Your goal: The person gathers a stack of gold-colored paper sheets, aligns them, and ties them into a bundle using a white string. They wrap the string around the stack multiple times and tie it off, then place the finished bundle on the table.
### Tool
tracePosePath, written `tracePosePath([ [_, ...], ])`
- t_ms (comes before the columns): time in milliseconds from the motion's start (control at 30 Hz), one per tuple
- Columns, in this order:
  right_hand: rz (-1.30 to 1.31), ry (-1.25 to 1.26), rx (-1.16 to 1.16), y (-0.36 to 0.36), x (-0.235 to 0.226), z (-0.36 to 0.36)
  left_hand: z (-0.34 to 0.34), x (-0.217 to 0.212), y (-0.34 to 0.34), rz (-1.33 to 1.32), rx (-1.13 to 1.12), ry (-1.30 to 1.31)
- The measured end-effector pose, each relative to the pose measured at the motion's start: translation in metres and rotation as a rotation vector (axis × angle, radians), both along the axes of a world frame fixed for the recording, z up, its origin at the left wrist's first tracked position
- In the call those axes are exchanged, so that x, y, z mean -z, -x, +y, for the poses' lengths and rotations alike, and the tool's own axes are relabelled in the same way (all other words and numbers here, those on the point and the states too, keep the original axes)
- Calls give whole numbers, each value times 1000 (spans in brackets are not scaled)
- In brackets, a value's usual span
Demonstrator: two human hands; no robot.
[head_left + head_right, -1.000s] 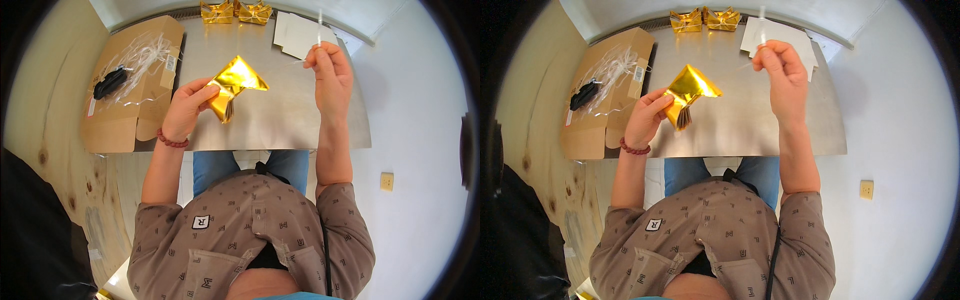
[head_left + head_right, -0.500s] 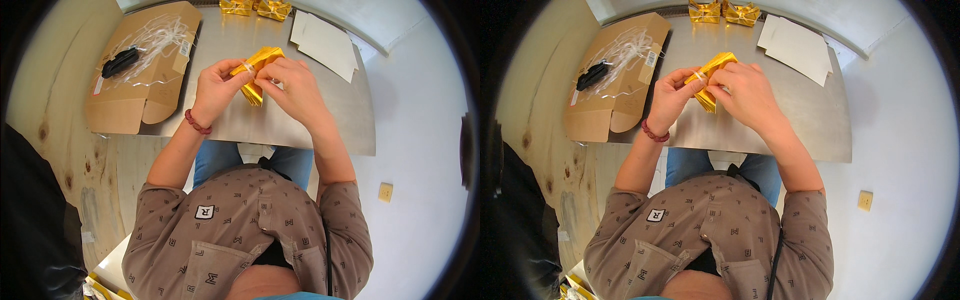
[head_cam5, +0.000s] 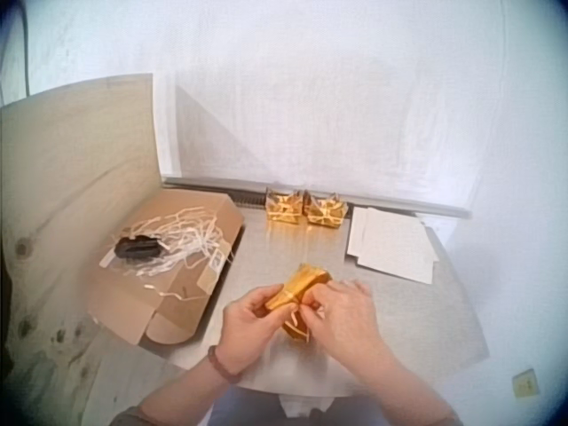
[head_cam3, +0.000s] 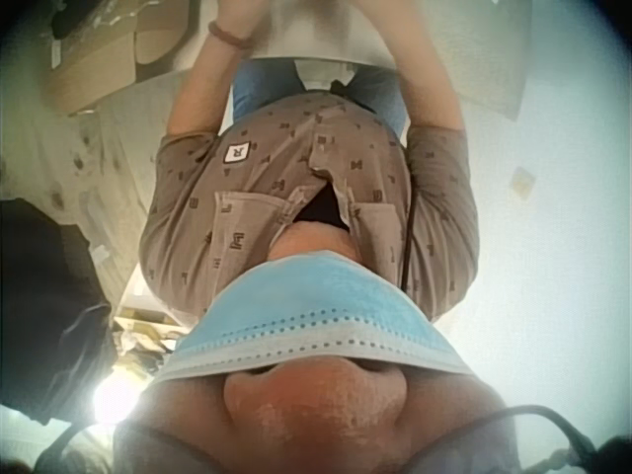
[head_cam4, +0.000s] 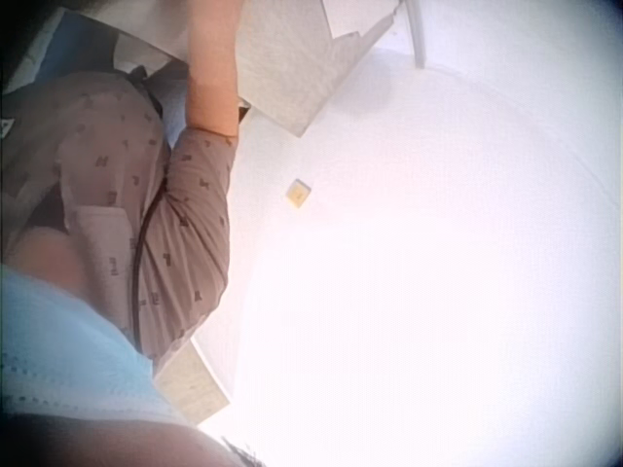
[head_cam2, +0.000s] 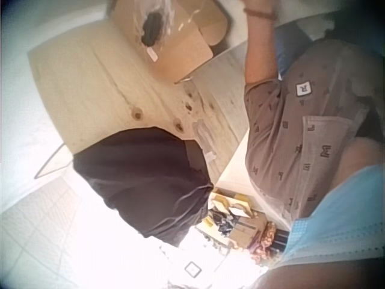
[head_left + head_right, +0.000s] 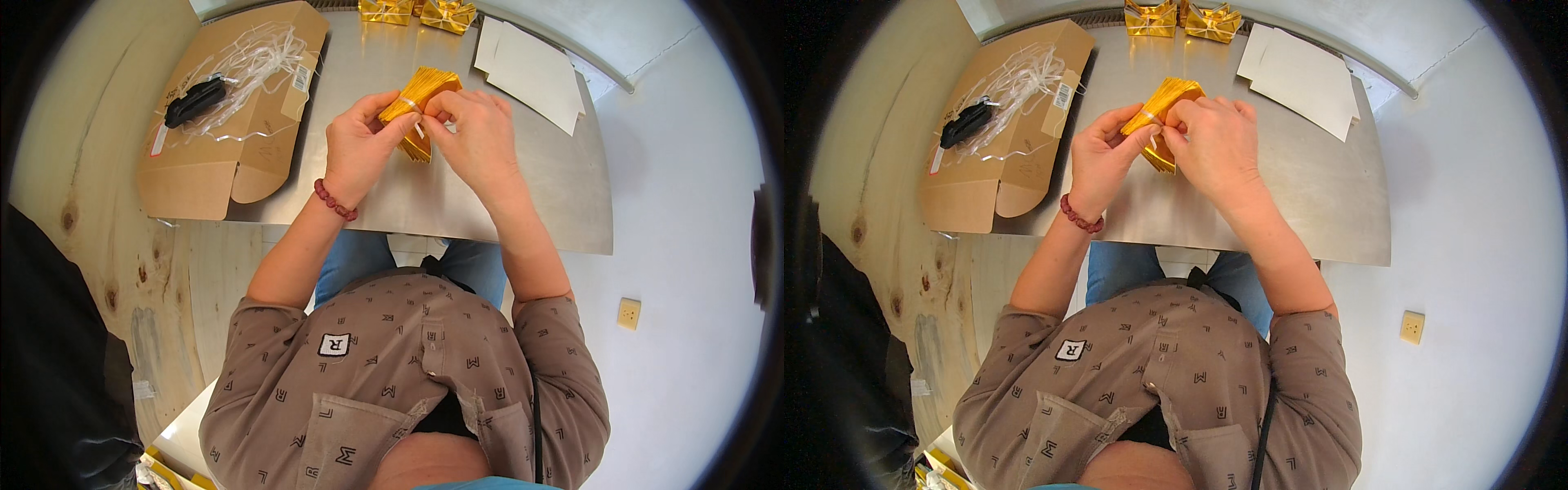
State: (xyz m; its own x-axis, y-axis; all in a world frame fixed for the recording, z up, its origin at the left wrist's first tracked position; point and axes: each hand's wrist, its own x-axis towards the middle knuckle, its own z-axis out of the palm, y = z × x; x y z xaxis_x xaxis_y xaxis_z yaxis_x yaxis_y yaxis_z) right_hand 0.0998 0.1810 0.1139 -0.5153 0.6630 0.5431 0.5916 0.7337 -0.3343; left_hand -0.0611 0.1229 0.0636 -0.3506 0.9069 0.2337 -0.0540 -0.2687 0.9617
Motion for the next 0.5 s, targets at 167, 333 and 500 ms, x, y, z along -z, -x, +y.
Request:
tracePosePath([
  [167, 4, -52, 11, 4, 7, 0, 1, 4, 0, -21, -15, 15],
  [333, 59, -99, -40, 7, 14, 3, 1, 6, 2, -42, -6, 18],
  [500, 144, -166, -114, 8, 18, 7, -1, 4, 3, -72, 34, -3],
])
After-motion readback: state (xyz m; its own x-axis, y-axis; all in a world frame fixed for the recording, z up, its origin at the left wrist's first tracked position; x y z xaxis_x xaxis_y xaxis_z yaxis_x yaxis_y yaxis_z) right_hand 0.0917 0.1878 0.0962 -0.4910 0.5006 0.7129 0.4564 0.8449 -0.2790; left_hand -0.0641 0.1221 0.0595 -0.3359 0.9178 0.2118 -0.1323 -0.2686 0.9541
